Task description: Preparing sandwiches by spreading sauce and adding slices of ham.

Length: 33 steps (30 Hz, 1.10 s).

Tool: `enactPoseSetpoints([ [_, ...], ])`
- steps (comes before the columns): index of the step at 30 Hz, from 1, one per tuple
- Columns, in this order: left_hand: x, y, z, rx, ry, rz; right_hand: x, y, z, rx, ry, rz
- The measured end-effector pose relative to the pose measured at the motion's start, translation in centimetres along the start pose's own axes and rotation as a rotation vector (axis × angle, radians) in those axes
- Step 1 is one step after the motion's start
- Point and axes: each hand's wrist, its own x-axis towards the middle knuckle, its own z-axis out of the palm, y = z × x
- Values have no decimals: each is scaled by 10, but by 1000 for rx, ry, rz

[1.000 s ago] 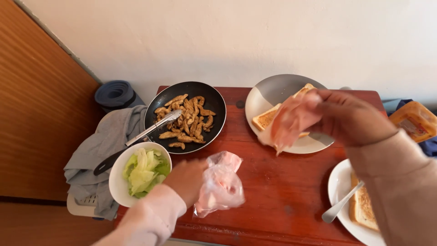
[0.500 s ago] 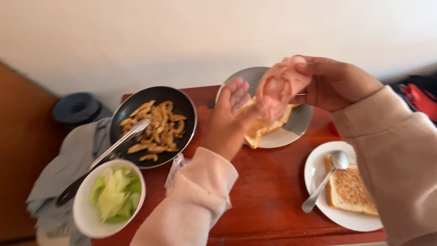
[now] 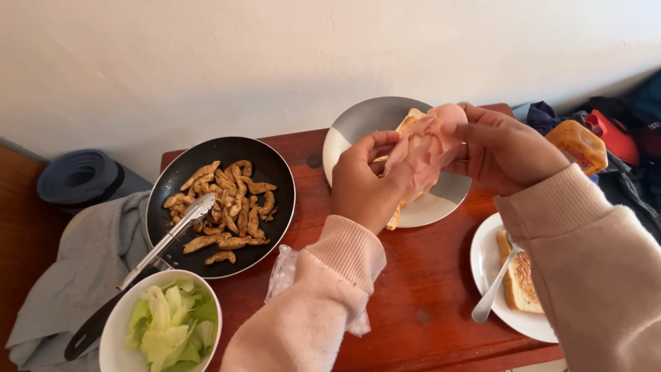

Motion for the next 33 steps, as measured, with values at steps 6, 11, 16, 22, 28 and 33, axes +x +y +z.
enactPoseSetpoints([
  [6,29,-57,-6,-15,86,21,-1,4,-1,1,31,-35],
  [11,33,-51,-8,-422,72,-218,1,-2,-5,-9,104,17],
  [16,22,-11,-7,-796,-45,-455,12,12,-24,11,164,-26],
  [22,25,-20,-17,-887,-43,-454,23,17,-24,239,71,22],
  [28,29,-53,-13,-634,160,-422,11,-4,1,-6,194,-163],
  [33,28,-60,7,-825,58,-276,5,1,42,-492,139,-482],
])
